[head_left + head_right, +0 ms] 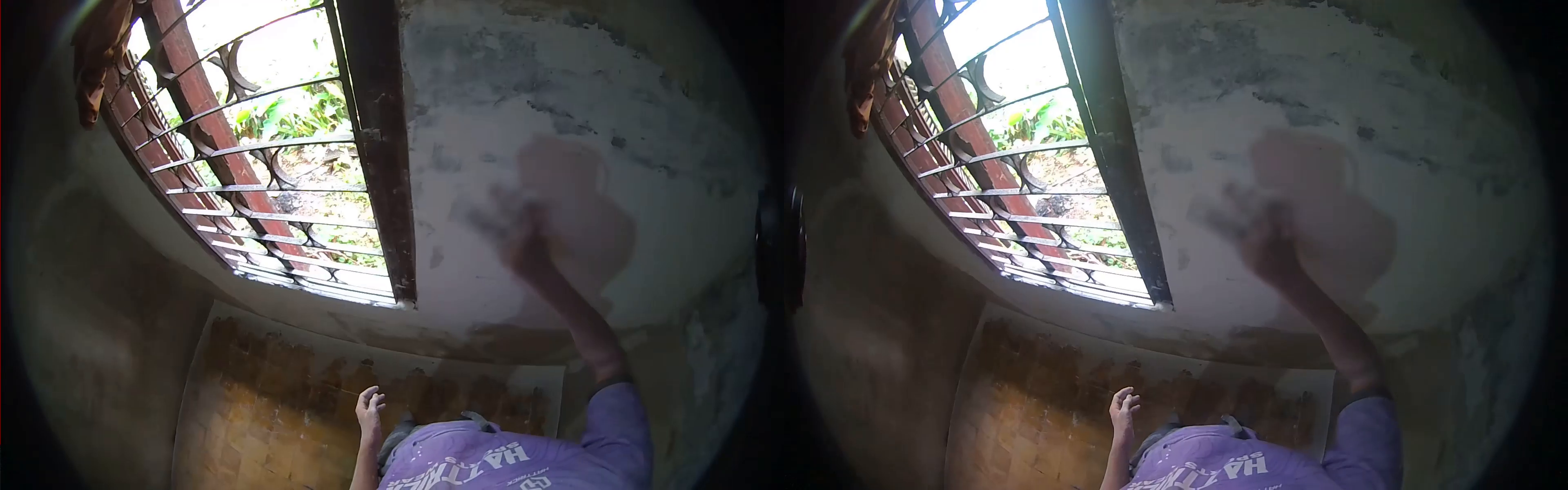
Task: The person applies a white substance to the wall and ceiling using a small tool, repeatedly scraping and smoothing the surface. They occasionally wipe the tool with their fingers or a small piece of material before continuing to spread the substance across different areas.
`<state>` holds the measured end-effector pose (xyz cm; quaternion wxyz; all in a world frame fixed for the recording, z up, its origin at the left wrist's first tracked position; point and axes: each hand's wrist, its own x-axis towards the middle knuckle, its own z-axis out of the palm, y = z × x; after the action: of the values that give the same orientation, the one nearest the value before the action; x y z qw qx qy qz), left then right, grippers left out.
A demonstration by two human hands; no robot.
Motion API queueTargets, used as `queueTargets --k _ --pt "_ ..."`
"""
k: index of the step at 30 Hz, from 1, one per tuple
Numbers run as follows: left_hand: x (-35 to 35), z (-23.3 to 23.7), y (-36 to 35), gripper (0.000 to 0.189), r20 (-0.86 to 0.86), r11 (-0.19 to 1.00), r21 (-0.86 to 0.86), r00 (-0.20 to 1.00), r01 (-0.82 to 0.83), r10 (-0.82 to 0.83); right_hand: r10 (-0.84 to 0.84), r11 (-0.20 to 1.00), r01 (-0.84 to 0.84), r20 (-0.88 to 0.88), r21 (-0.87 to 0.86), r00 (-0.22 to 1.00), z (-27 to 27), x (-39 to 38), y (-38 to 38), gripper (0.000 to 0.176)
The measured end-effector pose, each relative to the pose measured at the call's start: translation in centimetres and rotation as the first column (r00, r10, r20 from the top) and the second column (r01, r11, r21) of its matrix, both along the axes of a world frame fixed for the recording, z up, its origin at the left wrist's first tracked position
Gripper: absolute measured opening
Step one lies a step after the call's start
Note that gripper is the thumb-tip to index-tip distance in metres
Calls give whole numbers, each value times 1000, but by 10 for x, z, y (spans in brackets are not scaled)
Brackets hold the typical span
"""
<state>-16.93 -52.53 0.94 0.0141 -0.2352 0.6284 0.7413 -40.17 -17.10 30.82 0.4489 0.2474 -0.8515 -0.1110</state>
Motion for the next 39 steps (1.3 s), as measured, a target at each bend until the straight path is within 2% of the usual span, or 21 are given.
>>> queueTargets --k 1,4,7,10,11,13,14,16,18,20,22,24,25,28,29,31,34,35,36,38,39 --pt "0 0 -7 26 4 1000 1 1000 -1 1 74 986 -97 163 136 984 -10 5 -10 63" --pt "-2 -1 -24 26 13 1000 4 1000 -8 8 298 934 -357 542 3 785 -29 10 -29 62" --pt "-4 -10 -39 25 20 1000 14 1000 -5 4 47 997 -60 229 52 972 29 12 -29 57" --pt "-15 -16 -47 25 9 999 33 1000 25 -25 -118 985 112 -33 -129 993 24 -3 -29 56" --pt "-19 -14 -48 25 -2 998 32 999 47 -47 -128 992 128 2 -5 992 -9 -15 -25 57" --pt "-26 -11 -52 28 -23 992 10 992 128 -128 -25 993 -8 284 114 959 -58 -2 -35 65" --pt "-32 -6 -51 28 -46 988 4 987 157 -156 264 950 -110 565 -292 781 -88 3 -46 61" --pt "-37 11 -46 29 -88 977 -13 973 211 -211 413 886 -113 653 -451 635 -121 38 -66 53" --pt "-42 29 -38 38 -128 953 -7 945 302 -300 205 966 -63 596 -250 776 -124 76 -82 46" --pt "-45 45 -23 46 -220 917 -6 894 398 -390 148 937 79 594 -340 791 -124 110 -105 39" --pt "-47 75 -5 63 -288 855 -4 818 519 -498 377 725 236 660 -647 650 -133 133 -118 28" --pt "-51 75 15 67 -386 825 8 763 565 -519 526 579 384 689 -720 499 -139 158 -125 22" --pt "-51 81 26 60 -360 812 105 783 575 -508 569 499 418 651 -759 503 -153 168 -128 23" --pt "-65 78 39 50 -178 539 209 574 816 -799 562 314 522 599 -793 571 -193 198 -130 22" --pt "-66 77 47 40 -170 547 123 561 828 -810 561 231 557 577 -798 594 -207 205 -128 23" --pt "-69 74 57 35 -162 515 206 548 832 -821 551 59 610 535 -790 640 -234 220 -115 24" --pt "-75 94 79 28 -175 567 168 591 806 -788 233 307 474 548 -825 803 -233 235 -88 32" --pt "-83 96 84 27 -230 661 8 644 751 -729 85 358 534 597 -766 798 -209 246 -81 33" --pt "-93 98 89 26 -301 738 -143 681 660 -667 151 176 497 522 -850 839 -244 252 -68 31" --pt "-124 112 103 29 -574 908 -262 703 326 -419 -12 253 533 548 -807 836 -226 274 -47 30" --pt "-144 127 102 32 -598 884 -416 668 213 -443 -59 228 569 572 -790 818 -225 286 -37 29"
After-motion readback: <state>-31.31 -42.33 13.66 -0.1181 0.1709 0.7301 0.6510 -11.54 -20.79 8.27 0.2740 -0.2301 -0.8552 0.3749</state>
